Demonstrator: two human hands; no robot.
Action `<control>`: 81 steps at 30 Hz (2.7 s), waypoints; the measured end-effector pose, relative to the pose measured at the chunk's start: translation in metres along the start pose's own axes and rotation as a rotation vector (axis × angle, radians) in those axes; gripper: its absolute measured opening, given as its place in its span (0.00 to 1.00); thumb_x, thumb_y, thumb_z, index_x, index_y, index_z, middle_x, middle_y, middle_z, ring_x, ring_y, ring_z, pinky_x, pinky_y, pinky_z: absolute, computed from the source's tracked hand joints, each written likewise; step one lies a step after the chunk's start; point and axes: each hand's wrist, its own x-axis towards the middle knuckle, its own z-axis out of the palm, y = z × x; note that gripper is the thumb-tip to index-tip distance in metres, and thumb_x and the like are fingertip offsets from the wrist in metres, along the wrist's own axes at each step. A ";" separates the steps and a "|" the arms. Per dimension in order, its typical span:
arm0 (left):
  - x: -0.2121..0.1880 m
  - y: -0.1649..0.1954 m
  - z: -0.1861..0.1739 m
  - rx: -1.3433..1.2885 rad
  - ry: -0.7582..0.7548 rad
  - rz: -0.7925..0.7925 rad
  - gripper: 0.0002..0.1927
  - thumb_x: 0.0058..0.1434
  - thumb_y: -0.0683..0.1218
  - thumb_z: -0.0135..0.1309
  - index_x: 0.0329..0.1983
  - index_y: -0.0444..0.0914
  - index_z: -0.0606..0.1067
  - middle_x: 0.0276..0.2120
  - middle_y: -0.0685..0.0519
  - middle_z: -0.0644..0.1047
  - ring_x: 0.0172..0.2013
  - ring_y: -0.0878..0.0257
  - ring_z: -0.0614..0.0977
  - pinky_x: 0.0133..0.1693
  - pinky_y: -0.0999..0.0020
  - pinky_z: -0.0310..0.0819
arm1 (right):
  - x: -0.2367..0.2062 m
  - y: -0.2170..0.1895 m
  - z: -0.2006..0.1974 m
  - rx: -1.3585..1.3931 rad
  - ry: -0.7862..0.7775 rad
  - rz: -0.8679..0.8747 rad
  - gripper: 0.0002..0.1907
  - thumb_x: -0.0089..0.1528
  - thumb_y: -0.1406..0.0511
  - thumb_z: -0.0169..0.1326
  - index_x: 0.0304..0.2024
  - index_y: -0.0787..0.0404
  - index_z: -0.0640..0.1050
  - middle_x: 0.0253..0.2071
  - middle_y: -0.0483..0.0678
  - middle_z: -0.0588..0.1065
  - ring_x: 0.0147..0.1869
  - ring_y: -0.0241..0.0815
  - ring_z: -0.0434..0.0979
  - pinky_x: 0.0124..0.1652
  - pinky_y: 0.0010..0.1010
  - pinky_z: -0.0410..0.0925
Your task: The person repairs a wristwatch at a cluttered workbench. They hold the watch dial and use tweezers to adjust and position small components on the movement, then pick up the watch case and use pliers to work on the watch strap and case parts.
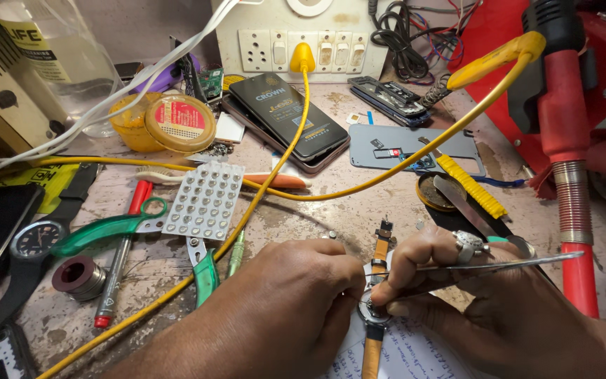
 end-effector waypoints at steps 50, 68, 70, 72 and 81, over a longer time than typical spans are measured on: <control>0.003 -0.001 -0.043 0.307 -0.058 -0.362 0.02 0.54 0.43 0.61 0.28 0.41 0.81 0.27 0.48 0.81 0.30 0.50 0.83 0.35 0.59 0.78 | -0.002 -0.022 -0.006 -0.597 0.369 -0.176 0.09 0.70 0.63 0.49 0.38 0.60 0.77 0.35 0.43 0.76 0.49 0.41 0.79 0.58 0.40 0.69; 0.013 0.018 -0.001 -0.773 0.177 -0.573 0.07 0.57 0.43 0.64 0.37 0.35 0.85 0.22 0.56 0.81 0.23 0.73 0.79 0.26 0.76 0.77 | -0.007 0.021 -0.015 0.159 0.239 0.357 0.14 0.58 0.71 0.68 0.46 0.66 0.82 0.25 0.44 0.72 0.28 0.30 0.65 0.24 0.24 0.61; 0.013 0.015 0.002 -0.839 0.176 -0.597 0.08 0.56 0.43 0.65 0.36 0.34 0.84 0.23 0.55 0.82 0.23 0.72 0.80 0.26 0.75 0.78 | -0.004 0.017 -0.013 0.175 0.219 0.371 0.12 0.58 0.71 0.66 0.45 0.65 0.82 0.26 0.44 0.75 0.29 0.29 0.67 0.25 0.23 0.64; 0.012 0.014 0.005 -0.869 0.165 -0.643 0.09 0.55 0.43 0.65 0.37 0.34 0.84 0.24 0.55 0.83 0.23 0.71 0.81 0.26 0.75 0.78 | -0.001 0.012 -0.012 0.219 0.193 0.355 0.10 0.59 0.70 0.65 0.43 0.65 0.83 0.28 0.44 0.79 0.32 0.29 0.72 0.29 0.23 0.68; 0.006 0.005 -0.037 -0.057 0.127 -0.411 0.08 0.59 0.47 0.63 0.38 0.40 0.85 0.28 0.55 0.84 0.28 0.66 0.82 0.31 0.67 0.78 | 0.009 0.002 -0.014 0.234 0.201 0.250 0.07 0.65 0.68 0.60 0.43 0.66 0.80 0.39 0.48 0.81 0.43 0.34 0.81 0.42 0.27 0.74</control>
